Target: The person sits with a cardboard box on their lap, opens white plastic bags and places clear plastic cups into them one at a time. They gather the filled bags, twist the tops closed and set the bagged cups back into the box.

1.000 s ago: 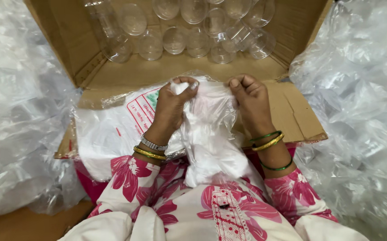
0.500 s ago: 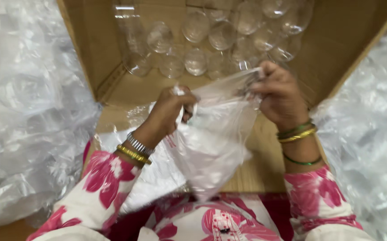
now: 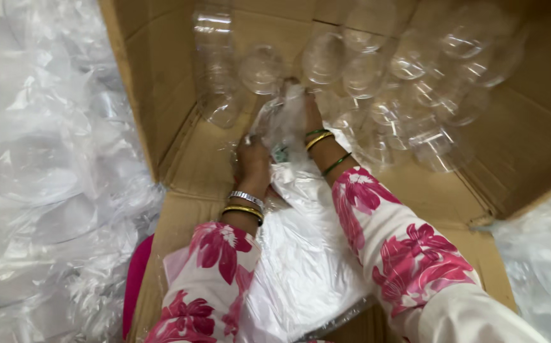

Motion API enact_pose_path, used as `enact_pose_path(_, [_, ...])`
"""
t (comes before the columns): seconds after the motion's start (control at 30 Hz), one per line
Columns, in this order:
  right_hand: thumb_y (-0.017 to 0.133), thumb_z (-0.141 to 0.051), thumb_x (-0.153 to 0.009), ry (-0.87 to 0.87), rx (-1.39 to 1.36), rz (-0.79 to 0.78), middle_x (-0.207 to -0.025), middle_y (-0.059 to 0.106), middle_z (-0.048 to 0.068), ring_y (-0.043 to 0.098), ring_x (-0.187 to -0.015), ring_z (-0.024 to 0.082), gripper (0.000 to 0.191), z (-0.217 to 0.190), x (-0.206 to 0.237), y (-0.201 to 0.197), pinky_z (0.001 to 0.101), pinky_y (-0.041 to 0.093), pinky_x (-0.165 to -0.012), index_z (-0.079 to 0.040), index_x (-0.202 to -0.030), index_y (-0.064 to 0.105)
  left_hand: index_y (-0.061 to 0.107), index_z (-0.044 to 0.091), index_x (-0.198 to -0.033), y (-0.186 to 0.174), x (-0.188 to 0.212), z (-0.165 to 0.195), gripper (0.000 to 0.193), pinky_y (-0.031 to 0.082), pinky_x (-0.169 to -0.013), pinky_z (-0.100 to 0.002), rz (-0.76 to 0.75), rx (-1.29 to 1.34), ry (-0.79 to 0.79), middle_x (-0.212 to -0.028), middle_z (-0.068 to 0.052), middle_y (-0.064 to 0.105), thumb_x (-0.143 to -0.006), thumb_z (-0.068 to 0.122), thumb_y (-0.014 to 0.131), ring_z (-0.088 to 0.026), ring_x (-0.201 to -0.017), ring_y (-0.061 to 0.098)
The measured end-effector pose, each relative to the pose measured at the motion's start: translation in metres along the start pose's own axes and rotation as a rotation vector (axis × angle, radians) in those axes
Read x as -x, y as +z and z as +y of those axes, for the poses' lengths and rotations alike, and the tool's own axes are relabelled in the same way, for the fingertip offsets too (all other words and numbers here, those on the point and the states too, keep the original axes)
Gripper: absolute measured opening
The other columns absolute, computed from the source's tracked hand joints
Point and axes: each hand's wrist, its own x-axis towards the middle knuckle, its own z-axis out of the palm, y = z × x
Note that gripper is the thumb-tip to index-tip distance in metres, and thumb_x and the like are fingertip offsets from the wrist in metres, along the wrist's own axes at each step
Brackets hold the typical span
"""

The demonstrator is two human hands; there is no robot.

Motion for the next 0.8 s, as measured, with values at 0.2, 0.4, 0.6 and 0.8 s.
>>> enact_pose_path(0.2, [0.072, -0.01, -0.083, 0.11, 0.04, -0.11, -0.11, 0.063, 0.023, 0.06, -0.102, 0.04, 0.031, 0.003, -0.008, 0.01, 0.0465, 0.048, -0.089, -0.007, -0.114, 0.072, 0.067, 0.007, -0.121, 0.003, 0.004, 0.014, 0.041, 0.053, -0.065, -0.042, -0.026, -0.102, -0.18, -0.078, -0.014, 0.073, -0.095, 0.035, 0.05, -0.026, -0.066, 0.07])
enact_pose_path(0.4, [0.067, -0.003, -0.087, 0.221, -0.478, -0.099, -0.13, 0.059, 0.014, 0.056, -0.12, 0.028, 0.041, 0.013, 0.037, 0.021, 0.0391, 0.044, -0.102, -0.001, -0.128, 0.061, 0.069, 0.005, -0.12, -0.004, -0.004, -0.003, 0.039, 0.052, -0.062, -0.038, -0.126, 0.086, -0.176, -0.08, -0.011, 0.073, -0.095, 0.032, 0.056, -0.022, -0.065, 0.067])
enact_pose_path(0.6, [0.059, 0.007, -0.098, 0.459, -0.886, 0.204, -0.119, 0.06, 0.008, 0.057, -0.109, 0.018, 0.028, 0.028, 0.128, -0.025, 0.0307, 0.047, -0.097, 0.001, -0.125, 0.064, 0.07, 0.004, -0.119, -0.006, 0.007, -0.013, 0.036, 0.051, -0.059, -0.034, -0.471, 0.432, -0.142, -0.081, -0.009, 0.072, -0.095, 0.029, 0.061, -0.018, -0.064, 0.064])
enact_pose_path(0.8, [0.057, 0.001, -0.105, 0.479, -1.282, 0.375, -0.113, 0.065, 0.007, 0.061, -0.101, 0.016, 0.017, 0.014, 0.191, -0.088, 0.0314, 0.053, -0.09, -0.003, -0.121, 0.061, 0.072, 0.002, -0.118, 0.023, 0.068, -0.004, 0.034, 0.051, -0.056, -0.03, -0.78, 0.456, 0.027, -0.083, -0.007, 0.072, -0.094, 0.026, 0.066, -0.015, -0.062, 0.062])
